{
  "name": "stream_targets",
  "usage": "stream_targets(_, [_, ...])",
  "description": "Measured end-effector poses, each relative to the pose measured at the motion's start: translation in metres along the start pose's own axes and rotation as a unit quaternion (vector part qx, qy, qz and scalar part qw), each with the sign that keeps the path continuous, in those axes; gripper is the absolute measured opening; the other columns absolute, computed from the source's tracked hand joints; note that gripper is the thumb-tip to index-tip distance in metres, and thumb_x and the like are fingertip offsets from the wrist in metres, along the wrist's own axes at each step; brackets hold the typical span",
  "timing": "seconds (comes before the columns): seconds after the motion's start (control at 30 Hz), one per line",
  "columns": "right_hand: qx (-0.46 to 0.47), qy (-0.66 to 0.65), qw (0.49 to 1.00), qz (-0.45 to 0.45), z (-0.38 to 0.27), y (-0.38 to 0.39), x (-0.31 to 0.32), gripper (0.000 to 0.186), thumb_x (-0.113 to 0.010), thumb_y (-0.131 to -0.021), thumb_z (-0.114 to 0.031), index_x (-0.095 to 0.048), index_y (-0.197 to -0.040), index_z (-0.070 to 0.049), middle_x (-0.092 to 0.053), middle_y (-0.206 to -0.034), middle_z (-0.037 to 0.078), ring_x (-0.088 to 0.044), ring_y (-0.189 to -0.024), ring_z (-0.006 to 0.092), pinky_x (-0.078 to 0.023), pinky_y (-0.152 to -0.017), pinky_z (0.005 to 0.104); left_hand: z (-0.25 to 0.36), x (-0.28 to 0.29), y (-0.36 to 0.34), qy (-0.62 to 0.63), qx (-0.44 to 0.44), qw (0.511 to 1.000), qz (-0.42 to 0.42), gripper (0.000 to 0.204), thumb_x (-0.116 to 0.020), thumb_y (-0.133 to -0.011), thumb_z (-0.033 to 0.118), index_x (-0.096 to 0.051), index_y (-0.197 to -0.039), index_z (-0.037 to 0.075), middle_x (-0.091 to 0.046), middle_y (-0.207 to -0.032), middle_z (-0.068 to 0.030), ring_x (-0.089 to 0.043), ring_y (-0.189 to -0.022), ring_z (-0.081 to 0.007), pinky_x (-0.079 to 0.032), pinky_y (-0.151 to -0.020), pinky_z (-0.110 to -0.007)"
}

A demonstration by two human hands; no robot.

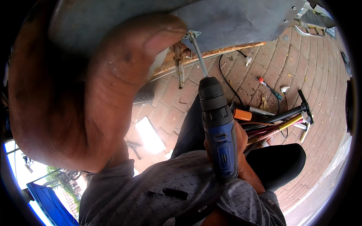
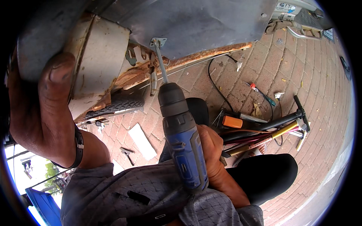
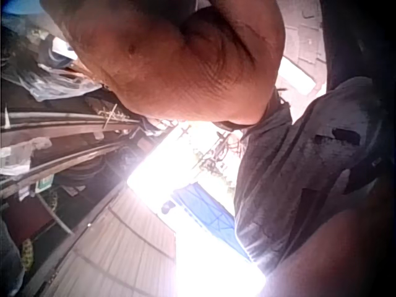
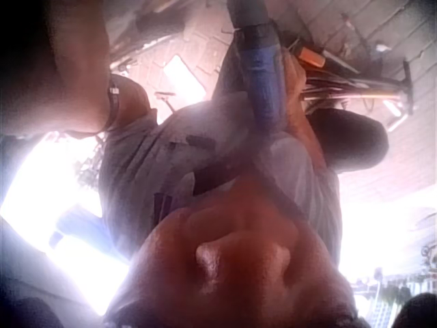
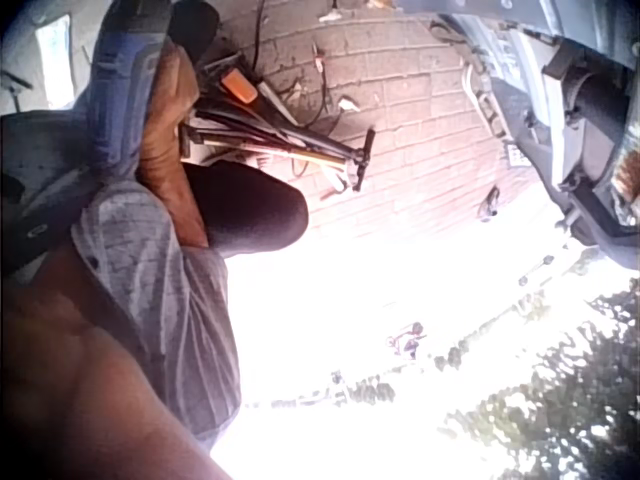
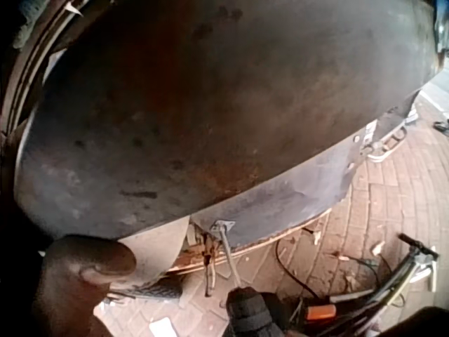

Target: The person uses a power drill to fasten screws into a metal bracket under a vehicle. They then use pliers to adjust the bracket and finally secure it with a padlock.

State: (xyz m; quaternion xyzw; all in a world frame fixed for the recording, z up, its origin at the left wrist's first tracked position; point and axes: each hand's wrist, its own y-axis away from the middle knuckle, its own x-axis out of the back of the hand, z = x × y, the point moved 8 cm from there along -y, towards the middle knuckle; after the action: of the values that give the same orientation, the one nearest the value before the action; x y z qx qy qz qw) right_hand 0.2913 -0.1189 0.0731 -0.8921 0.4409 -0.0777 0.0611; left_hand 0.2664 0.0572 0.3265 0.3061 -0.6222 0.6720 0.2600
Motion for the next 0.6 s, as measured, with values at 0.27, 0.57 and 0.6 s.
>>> stream_targets(0.27, [0.033, 0.026, 0.999, -0.011, -0.010, -0.007, 0.000, 0.039, -0.079, -0.071, -0.003, -0.062, -0.106, 0.004, -0.067, -0.082, 0.013, -0.068, -0.068, 0.0243, -0.054, -0.061, 0.0317, -0.002, -0.001, 0.000, -0.003, 0.001, 1.000, -0.001, 0.048, -0.076, -0.088, 0.021, -0.062, -0.122, -0.010, -0.070, -0.108, -0.0178, -0.067, -0.102, -0.0254, -0.051, -0.093, -0.032])
stream_targets(0.57, [-0.055, -0.040, 0.998, -0.019, 0.009, 0.002, -0.003, 0.036, -0.078, -0.073, -0.002, -0.063, -0.105, 0.004, -0.067, -0.082, 0.012, -0.070, -0.070, 0.0237, -0.054, -0.061, 0.0306, 0.000, -0.002, 0.000, 0.000, -0.005, 1.000, -0.005, 0.046, -0.075, -0.089, 0.020, -0.062, -0.122, -0.010, -0.070, -0.107, -0.0177, -0.067, -0.102, -0.0254, -0.051, -0.094, -0.032])
stream_targets(0.6, [-0.013, -0.009, 1.000, -0.019, -0.002, -0.002, -0.002, 0.035, -0.077, -0.074, -0.002, -0.063, -0.105, 0.004, -0.067, -0.082, 0.011, -0.070, -0.071, 0.0231, -0.054, -0.061, 0.0303, -0.001, -0.002, 0.000, 0.000, -0.005, 1.000, -0.005, 0.046, -0.075, -0.089, 0.020, -0.062, -0.122, -0.010, -0.070, -0.107, -0.0177, -0.067, -0.102, -0.0254, -0.051, -0.094, -0.032])
